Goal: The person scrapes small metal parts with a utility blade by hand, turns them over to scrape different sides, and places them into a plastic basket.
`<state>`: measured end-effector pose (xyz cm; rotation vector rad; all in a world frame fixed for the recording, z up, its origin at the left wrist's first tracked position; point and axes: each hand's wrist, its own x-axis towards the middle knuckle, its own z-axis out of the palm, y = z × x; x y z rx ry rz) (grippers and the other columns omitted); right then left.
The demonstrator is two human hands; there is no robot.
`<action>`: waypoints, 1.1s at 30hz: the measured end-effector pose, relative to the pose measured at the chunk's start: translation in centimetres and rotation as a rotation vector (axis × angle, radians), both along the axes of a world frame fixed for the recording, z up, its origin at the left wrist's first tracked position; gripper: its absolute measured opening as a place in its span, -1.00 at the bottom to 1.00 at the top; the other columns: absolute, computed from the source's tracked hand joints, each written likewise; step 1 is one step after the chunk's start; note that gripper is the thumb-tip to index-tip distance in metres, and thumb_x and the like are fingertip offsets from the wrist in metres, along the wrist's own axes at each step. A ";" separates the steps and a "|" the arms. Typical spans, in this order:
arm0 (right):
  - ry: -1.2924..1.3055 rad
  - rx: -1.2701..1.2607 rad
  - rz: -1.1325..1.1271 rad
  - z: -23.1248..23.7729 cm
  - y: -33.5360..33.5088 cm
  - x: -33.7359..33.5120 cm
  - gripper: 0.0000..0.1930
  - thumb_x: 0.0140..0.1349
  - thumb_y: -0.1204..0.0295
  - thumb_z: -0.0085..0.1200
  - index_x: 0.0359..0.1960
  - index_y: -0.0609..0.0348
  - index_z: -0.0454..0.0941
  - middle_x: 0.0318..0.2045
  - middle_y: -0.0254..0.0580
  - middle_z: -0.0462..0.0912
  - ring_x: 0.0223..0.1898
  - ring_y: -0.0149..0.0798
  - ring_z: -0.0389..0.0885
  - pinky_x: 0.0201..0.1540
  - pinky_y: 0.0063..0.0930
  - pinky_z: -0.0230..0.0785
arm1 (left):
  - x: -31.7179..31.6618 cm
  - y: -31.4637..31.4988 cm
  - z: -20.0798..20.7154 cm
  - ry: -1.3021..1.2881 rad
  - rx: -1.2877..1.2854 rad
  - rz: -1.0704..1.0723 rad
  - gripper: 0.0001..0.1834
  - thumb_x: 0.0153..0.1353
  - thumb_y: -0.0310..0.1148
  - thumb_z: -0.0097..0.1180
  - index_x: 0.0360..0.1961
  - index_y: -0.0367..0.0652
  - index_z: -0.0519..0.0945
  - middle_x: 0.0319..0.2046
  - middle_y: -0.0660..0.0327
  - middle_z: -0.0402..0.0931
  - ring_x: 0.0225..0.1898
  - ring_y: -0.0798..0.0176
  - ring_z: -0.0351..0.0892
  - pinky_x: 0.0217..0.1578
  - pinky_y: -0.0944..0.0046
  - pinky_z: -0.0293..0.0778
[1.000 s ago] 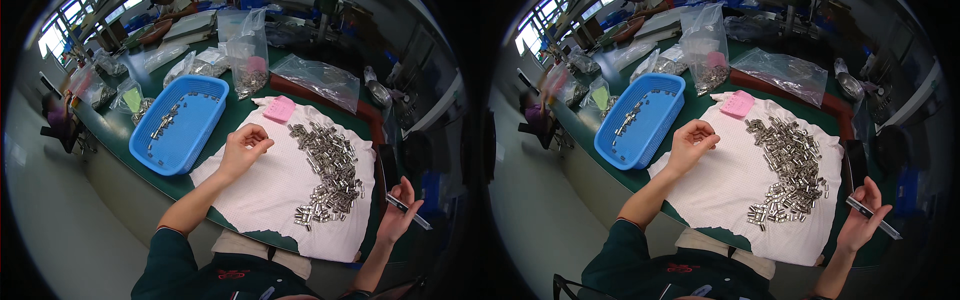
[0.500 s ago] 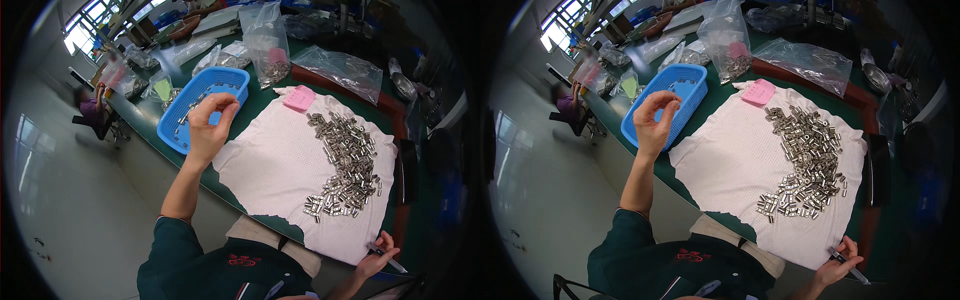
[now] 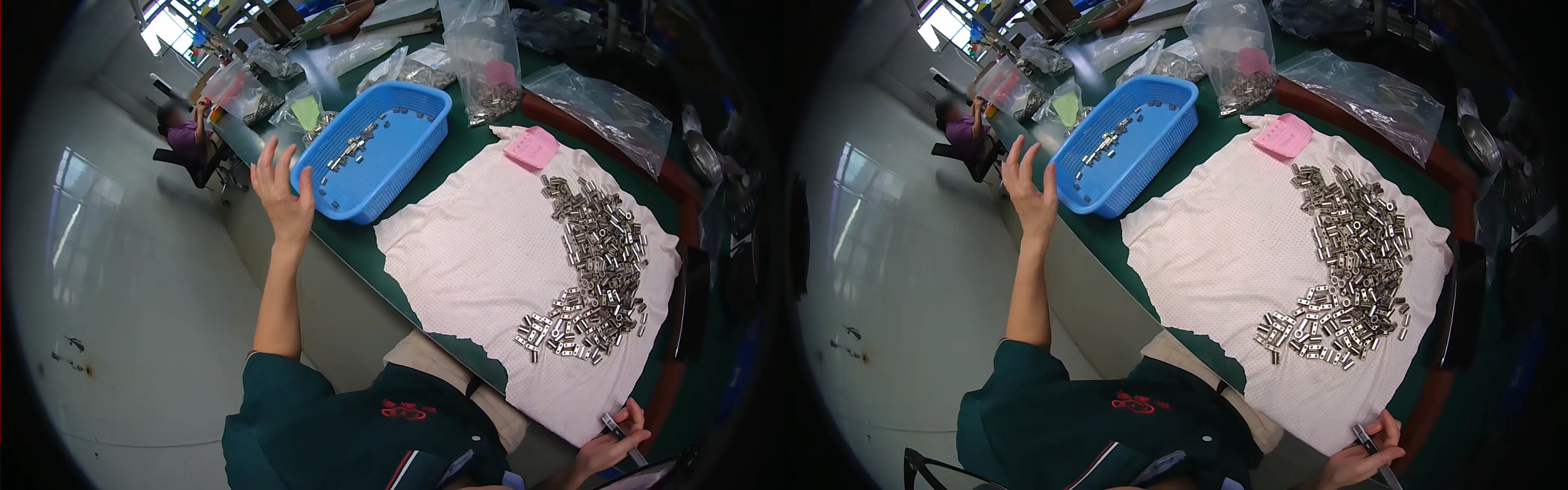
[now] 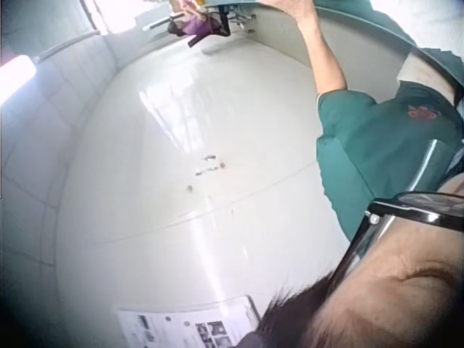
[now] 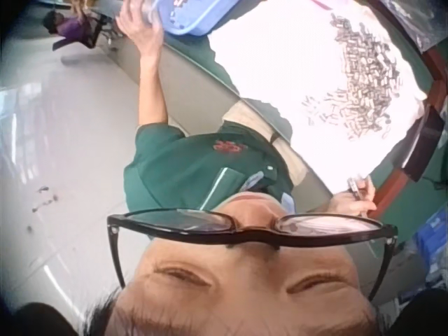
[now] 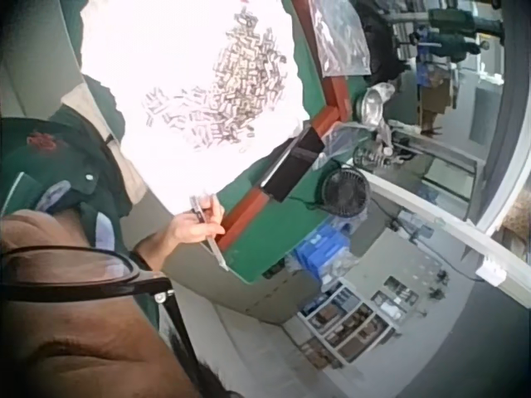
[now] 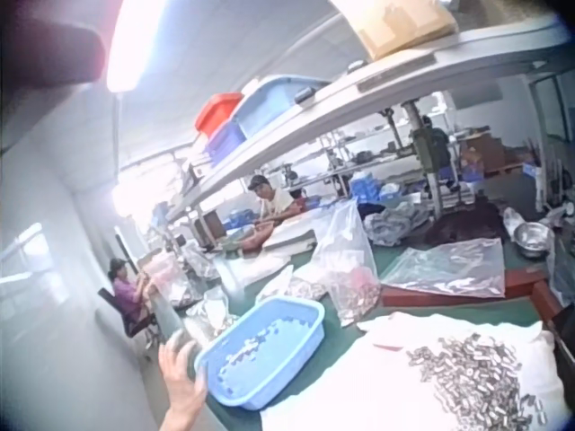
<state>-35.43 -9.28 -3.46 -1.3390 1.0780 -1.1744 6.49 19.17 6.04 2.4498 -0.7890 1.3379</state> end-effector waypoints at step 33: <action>0.083 0.024 0.031 0.5 -0.1 0.9 -0.45 0.33 0.03 -0.48 -0.38 0.26 0.45 -0.61 -0.44 0.19 -0.53 -0.51 0.12 -0.36 -0.67 0.01 | -10.0 21.3 -27.1 1.263 -0.084 0.486 -0.55 -0.15 -0.63 -0.07 -0.12 -0.17 0.46 0.04 -0.06 0.30 -0.18 -0.07 0.48 -0.18 0.13 0.42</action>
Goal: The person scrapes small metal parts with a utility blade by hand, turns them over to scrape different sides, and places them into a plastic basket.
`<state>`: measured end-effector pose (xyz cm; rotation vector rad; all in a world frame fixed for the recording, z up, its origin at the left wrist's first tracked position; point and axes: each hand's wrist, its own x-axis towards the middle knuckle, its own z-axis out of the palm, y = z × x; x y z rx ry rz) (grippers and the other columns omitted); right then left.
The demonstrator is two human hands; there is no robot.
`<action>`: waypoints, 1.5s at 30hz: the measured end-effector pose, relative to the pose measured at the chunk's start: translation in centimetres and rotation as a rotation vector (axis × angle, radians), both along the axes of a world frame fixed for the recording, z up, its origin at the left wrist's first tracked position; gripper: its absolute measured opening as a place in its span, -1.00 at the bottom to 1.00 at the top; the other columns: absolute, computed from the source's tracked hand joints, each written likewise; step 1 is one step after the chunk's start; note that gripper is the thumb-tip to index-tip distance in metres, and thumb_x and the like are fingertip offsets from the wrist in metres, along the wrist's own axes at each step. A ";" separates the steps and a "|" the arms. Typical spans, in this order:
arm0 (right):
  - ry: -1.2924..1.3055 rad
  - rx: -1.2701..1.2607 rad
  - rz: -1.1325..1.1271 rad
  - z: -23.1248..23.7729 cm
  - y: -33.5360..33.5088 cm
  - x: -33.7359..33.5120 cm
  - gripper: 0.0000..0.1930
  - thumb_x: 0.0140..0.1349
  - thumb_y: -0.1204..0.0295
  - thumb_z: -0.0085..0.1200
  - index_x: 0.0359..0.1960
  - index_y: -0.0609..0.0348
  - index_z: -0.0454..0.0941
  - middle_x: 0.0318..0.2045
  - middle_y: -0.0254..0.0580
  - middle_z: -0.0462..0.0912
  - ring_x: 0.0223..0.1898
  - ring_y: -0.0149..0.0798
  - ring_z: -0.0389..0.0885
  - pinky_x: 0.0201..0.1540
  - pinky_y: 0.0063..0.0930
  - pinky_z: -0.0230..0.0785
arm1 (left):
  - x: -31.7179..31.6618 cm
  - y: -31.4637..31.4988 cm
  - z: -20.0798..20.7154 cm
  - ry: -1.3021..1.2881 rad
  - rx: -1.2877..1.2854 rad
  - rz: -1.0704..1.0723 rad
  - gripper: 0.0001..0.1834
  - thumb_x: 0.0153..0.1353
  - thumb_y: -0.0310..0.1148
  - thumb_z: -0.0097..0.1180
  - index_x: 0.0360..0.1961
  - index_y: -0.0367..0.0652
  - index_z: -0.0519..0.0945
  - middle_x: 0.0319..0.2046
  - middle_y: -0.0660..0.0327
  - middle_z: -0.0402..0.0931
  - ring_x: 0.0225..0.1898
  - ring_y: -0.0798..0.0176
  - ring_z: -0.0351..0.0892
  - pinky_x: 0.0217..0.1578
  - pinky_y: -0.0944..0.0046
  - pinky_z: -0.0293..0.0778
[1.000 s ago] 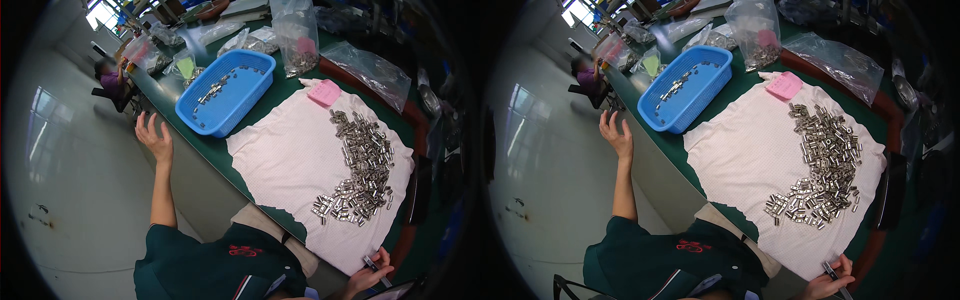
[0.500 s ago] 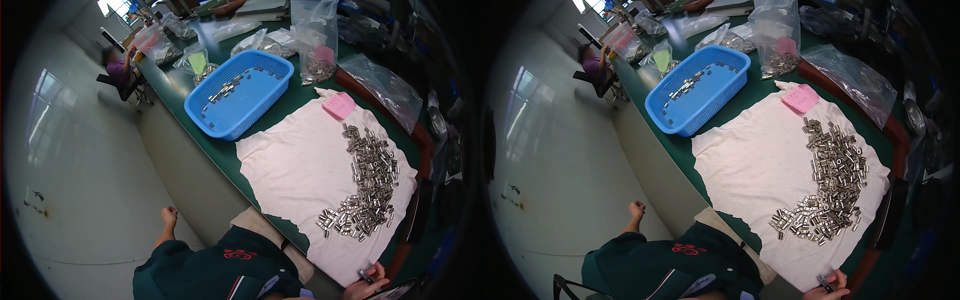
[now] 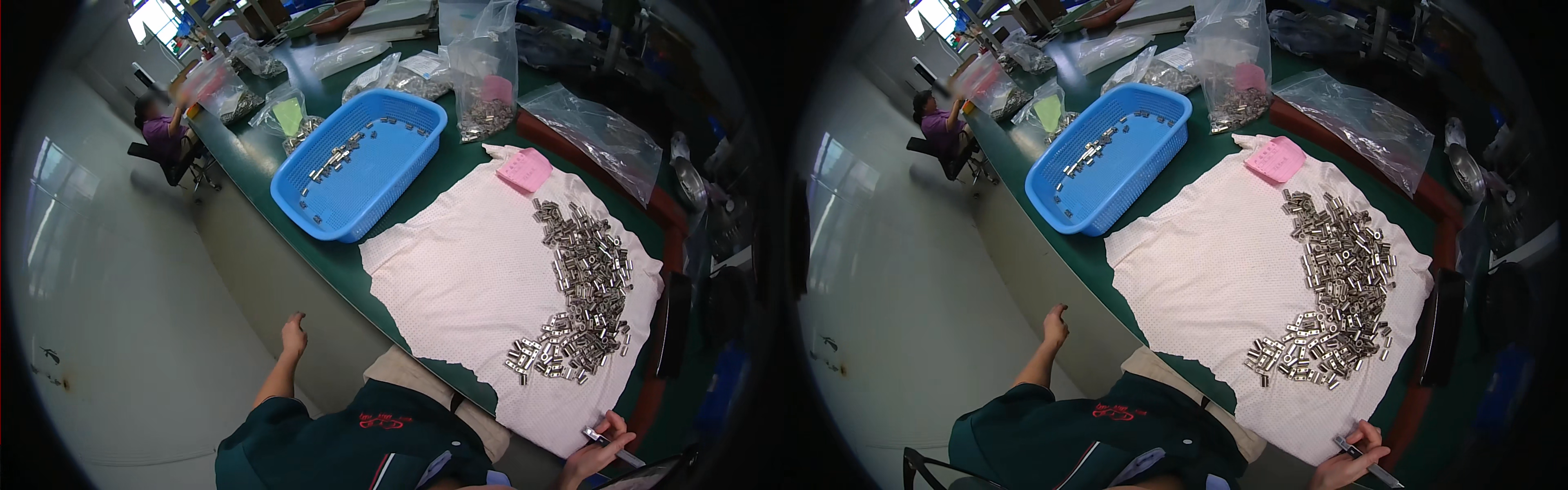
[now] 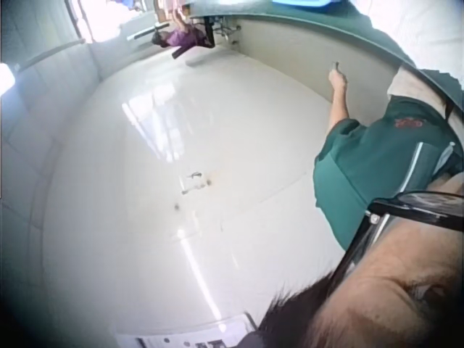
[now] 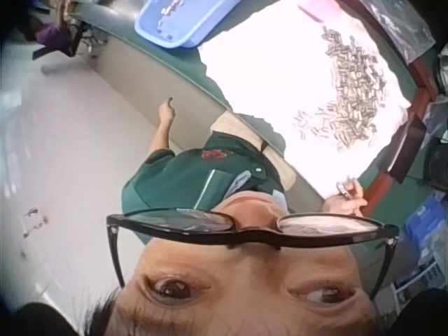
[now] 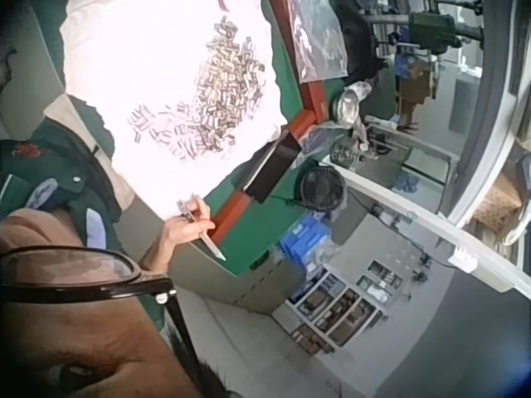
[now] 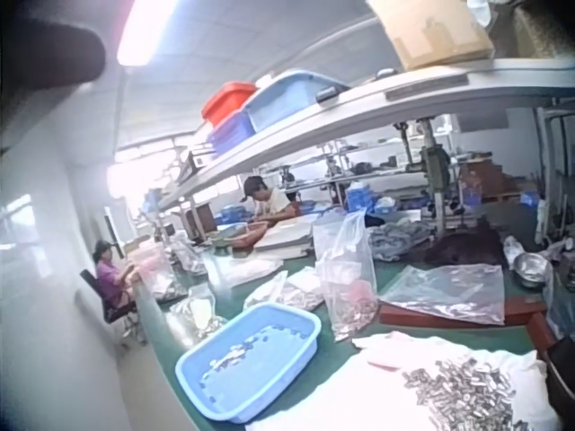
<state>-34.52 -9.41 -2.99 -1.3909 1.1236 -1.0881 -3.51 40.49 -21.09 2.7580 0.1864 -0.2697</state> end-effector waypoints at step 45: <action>0.041 -0.119 0.110 0.7 0.4 0.2 -0.41 0.35 0.13 -0.57 -0.49 0.32 0.47 -0.68 -0.39 0.21 -0.56 -0.49 0.15 -0.43 -0.61 -0.02 | -1.4 3.0 -2.1 -0.144 0.246 -0.068 -0.55 -0.23 -0.69 -0.14 -0.21 -0.21 0.48 -0.04 -0.03 0.31 -0.04 -0.03 0.39 -0.06 0.17 0.35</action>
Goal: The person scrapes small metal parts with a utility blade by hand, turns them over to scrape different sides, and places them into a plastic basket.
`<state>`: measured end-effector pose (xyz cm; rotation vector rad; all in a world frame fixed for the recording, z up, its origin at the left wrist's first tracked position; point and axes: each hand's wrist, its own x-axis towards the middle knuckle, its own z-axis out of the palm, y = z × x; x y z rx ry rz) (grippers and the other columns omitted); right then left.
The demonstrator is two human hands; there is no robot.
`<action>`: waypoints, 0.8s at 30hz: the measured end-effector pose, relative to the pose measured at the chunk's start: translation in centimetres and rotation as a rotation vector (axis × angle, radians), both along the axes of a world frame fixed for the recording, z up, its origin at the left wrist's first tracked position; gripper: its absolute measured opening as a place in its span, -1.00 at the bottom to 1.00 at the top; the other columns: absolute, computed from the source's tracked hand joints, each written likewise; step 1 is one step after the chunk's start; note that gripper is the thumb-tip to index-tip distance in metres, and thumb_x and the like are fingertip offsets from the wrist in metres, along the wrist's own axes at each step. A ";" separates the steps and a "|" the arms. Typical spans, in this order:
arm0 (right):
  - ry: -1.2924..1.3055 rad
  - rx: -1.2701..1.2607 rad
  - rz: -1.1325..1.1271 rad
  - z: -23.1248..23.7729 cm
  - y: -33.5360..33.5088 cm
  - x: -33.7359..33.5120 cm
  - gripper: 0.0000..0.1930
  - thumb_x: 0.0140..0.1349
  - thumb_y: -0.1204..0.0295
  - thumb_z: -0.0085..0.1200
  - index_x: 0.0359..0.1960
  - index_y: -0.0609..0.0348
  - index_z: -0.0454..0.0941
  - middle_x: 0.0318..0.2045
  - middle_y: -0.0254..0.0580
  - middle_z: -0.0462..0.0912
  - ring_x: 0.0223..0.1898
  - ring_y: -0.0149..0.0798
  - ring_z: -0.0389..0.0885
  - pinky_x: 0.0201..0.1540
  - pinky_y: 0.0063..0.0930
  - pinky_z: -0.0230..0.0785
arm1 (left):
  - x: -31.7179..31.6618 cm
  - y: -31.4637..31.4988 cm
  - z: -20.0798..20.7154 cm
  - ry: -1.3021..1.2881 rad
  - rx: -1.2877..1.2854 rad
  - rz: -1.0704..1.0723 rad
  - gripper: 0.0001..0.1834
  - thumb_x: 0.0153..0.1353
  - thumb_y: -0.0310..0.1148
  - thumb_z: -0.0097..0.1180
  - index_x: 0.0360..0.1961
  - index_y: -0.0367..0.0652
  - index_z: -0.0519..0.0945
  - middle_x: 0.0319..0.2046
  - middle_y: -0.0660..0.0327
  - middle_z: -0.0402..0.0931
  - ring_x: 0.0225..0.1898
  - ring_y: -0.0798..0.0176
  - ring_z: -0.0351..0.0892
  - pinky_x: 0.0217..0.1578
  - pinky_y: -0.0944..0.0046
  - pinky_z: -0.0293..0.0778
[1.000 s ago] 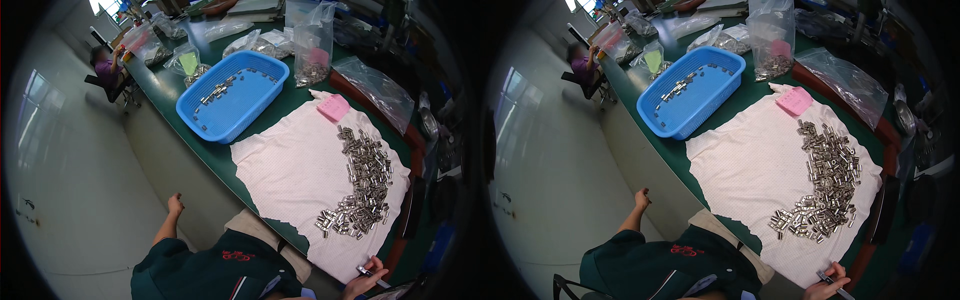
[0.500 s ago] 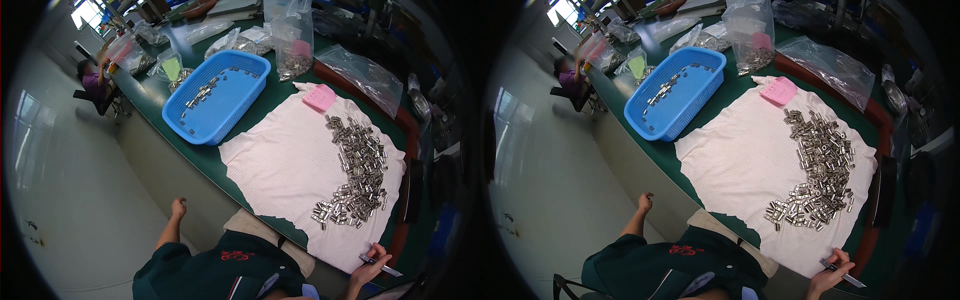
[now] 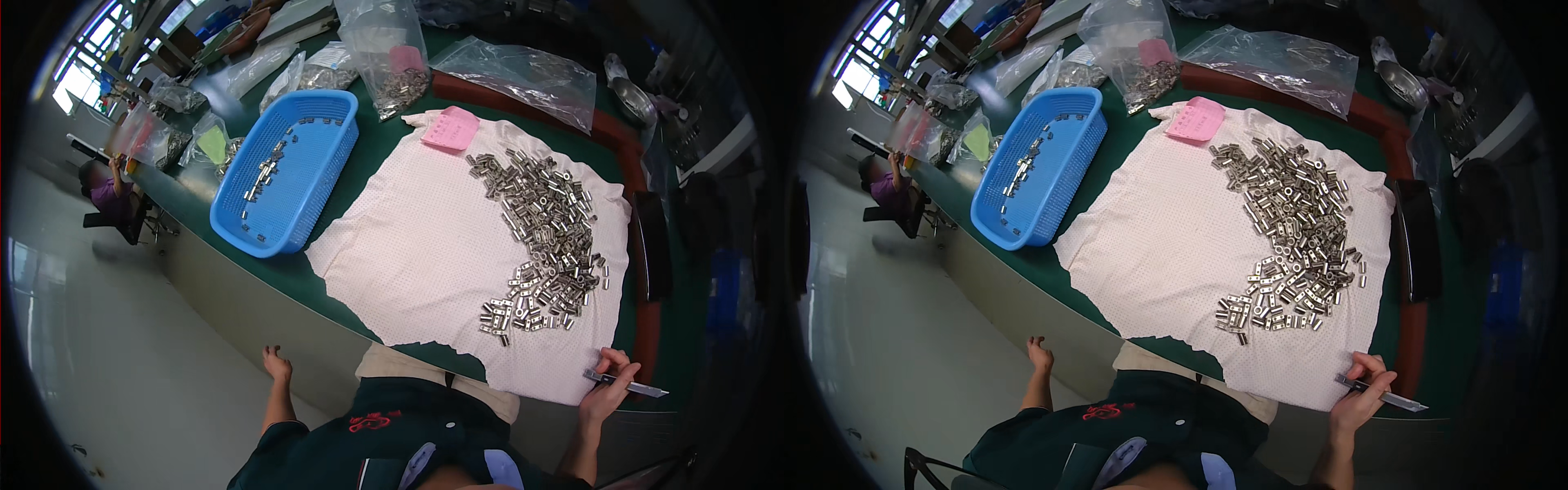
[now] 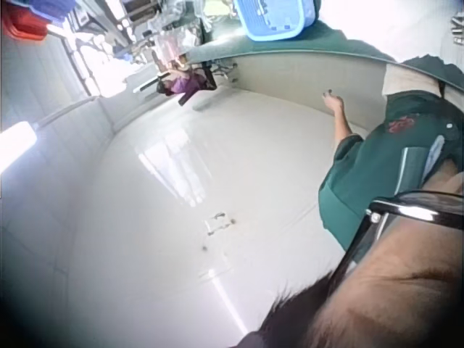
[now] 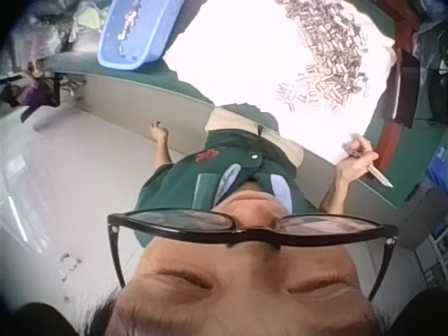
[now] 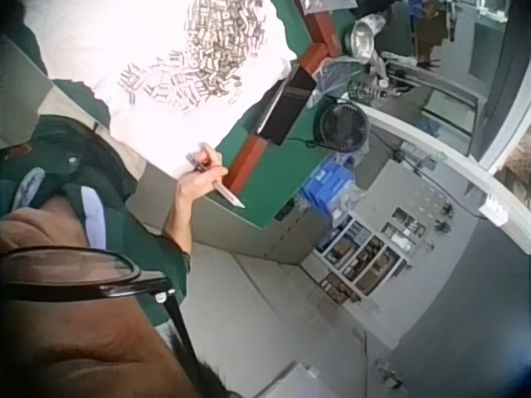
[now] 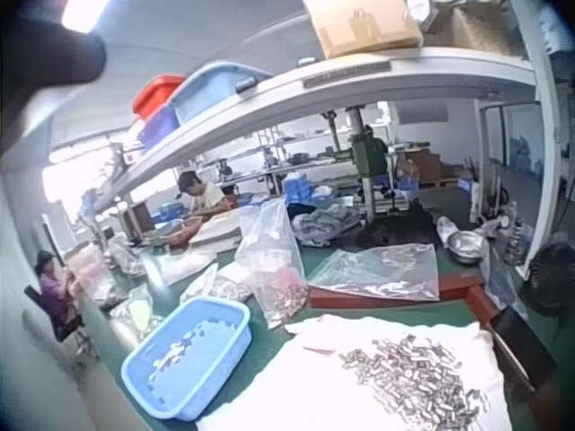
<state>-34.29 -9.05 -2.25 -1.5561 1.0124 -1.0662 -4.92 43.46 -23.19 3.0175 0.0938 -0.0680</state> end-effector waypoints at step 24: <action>0.118 -0.013 0.105 3.0 -0.1 -0.1 -0.53 0.32 0.17 -0.32 -0.36 0.36 0.52 -0.68 -0.37 0.34 -0.58 -0.45 0.30 -0.46 -0.60 0.16 | -1.5 -30.1 24.8 -0.409 -0.455 -1.605 -0.66 -0.22 -0.62 -0.03 -0.30 -0.25 0.53 -0.33 0.11 0.52 -0.28 0.12 0.51 -0.14 0.12 0.41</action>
